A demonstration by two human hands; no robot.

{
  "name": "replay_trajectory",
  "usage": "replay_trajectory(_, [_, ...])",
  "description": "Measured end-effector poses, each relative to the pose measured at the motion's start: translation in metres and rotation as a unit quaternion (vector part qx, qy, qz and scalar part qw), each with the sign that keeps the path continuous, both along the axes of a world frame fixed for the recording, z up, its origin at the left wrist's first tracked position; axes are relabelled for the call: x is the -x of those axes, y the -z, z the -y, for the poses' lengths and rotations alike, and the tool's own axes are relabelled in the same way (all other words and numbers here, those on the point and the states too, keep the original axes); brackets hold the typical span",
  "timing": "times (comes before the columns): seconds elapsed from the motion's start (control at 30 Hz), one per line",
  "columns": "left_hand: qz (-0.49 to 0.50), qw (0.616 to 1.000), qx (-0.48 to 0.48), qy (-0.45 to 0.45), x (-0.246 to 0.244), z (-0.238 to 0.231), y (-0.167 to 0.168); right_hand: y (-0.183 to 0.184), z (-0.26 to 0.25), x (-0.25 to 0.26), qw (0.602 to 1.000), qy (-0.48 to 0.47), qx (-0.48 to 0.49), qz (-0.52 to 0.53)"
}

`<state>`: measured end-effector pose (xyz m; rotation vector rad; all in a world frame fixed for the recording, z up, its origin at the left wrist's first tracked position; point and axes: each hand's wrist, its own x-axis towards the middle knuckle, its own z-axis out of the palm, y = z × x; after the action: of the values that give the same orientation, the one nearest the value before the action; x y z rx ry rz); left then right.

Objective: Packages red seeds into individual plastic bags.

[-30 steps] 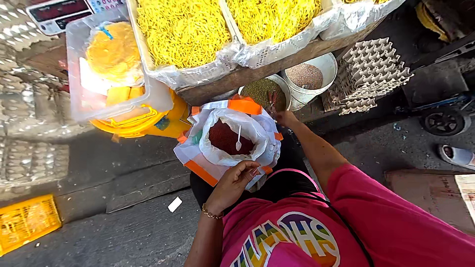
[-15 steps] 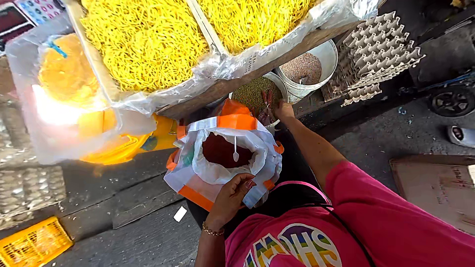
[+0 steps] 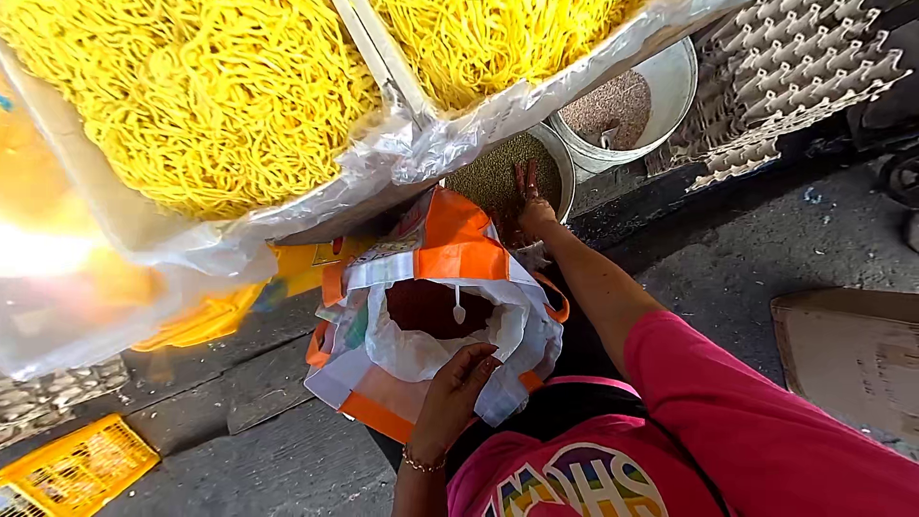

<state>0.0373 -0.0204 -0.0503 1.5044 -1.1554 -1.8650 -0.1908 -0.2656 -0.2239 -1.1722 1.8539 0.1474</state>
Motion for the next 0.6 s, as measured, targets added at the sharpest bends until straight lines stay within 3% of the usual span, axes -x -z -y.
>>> replay_trajectory(0.2, [0.004,1.000,0.008,0.006,0.004,0.002,0.006,0.011,0.008,0.035,0.983,0.103,0.004,0.155])
replay_trajectory(0.3, [0.011,1.000,0.009,0.011,0.006,0.002,0.004,0.003,0.014,0.038,0.975,0.109,0.053,0.188])
replay_trajectory(0.6, [0.034,0.999,0.028,0.004,0.006,0.005,-0.002,-0.047,0.025,0.020,0.921,0.119,0.197,0.316])
